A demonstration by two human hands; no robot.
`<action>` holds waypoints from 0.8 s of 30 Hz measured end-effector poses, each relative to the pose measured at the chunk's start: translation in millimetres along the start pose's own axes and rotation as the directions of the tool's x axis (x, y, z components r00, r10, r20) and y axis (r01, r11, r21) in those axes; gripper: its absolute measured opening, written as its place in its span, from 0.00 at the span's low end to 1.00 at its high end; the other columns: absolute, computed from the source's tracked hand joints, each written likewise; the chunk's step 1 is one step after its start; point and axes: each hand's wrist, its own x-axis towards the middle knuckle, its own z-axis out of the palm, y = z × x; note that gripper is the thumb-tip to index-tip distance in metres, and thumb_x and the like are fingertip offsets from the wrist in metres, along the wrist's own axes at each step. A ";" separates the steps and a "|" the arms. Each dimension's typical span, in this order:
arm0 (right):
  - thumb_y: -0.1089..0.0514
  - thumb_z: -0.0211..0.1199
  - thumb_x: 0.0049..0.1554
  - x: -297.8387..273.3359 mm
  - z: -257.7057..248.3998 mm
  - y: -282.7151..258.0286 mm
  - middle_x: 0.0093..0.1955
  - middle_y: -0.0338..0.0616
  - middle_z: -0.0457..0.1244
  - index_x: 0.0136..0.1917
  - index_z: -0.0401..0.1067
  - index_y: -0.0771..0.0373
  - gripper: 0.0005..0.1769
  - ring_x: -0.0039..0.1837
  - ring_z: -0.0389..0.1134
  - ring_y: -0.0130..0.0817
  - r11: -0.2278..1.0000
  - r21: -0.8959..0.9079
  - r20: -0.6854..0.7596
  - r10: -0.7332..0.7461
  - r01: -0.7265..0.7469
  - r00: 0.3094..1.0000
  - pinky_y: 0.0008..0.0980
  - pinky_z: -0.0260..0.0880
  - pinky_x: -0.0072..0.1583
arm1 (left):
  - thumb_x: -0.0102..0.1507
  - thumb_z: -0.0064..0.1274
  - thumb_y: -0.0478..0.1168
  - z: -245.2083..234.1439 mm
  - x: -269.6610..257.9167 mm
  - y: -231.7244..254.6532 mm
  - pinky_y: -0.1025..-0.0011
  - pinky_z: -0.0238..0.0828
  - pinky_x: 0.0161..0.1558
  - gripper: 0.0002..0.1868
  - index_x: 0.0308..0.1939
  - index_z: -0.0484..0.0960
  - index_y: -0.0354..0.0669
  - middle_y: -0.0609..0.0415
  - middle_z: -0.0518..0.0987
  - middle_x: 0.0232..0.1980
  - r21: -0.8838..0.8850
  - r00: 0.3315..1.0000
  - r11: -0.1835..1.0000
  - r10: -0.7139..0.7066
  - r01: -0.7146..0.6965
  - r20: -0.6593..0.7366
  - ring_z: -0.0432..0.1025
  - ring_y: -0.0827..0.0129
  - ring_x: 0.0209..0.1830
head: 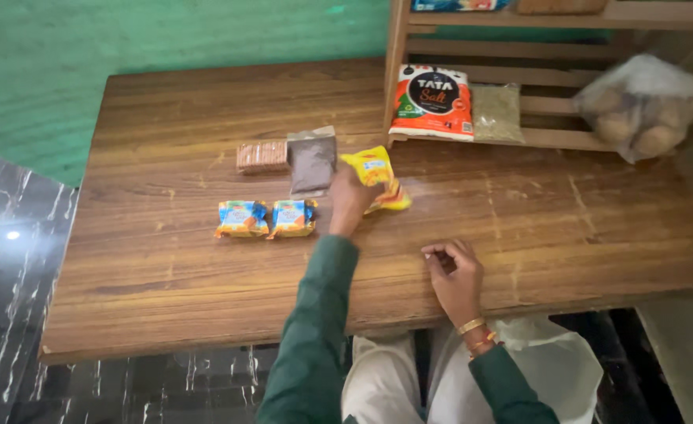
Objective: The person packs various grocery items from a wooden table into a white plastic bag. They handle biscuits, salt, and other packaged goods one by one, placing them into the bag.
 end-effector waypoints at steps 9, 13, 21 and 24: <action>0.60 0.62 0.65 -1.3 -4.3 16.0 0.51 0.41 0.67 0.77 0.61 0.64 0.29 0.52 0.67 0.23 0.892 0.423 0.064 0.146 -0.159 0.987 0.24 0.70 0.55 | 0.58 0.66 0.39 -6.6 -115.0 30.0 0.69 0.78 0.46 0.24 0.56 0.79 0.35 0.48 0.86 0.48 -0.669 0.966 0.717 -0.022 0.194 0.257 0.80 0.68 0.45; 0.60 0.60 0.64 3.0 -6.2 23.3 0.67 0.45 0.64 0.76 0.57 0.68 0.30 0.64 0.67 0.25 0.781 0.609 0.082 0.107 -0.134 0.991 0.27 0.71 0.64 | 0.62 0.61 0.36 -4.3 -135.6 50.9 0.72 0.75 0.53 0.23 0.60 0.75 0.37 0.51 0.84 0.53 -0.794 0.909 0.479 -0.017 0.374 0.417 0.78 0.73 0.51; 0.61 0.64 0.61 1.0 -4.1 23.0 0.66 0.50 0.63 0.76 0.56 0.70 0.33 0.60 0.67 0.32 0.810 0.573 -0.002 0.151 -0.123 0.988 0.32 0.72 0.62 | 0.70 0.52 0.47 -6.1 -150.6 59.6 0.75 0.74 0.53 0.21 0.59 0.77 0.34 0.52 0.84 0.53 -0.847 0.914 0.377 0.000 0.375 0.405 0.76 0.76 0.50; 0.61 0.63 0.63 0.2 -6.5 24.5 0.68 0.50 0.63 0.76 0.54 0.69 0.33 0.66 0.66 0.32 0.804 0.582 0.034 0.125 -0.122 0.992 0.31 0.69 0.67 | 0.69 0.54 0.45 -6.1 -155.0 62.9 0.75 0.73 0.52 0.19 0.57 0.76 0.35 0.52 0.84 0.52 -0.853 0.941 0.424 0.008 0.303 0.338 0.76 0.75 0.49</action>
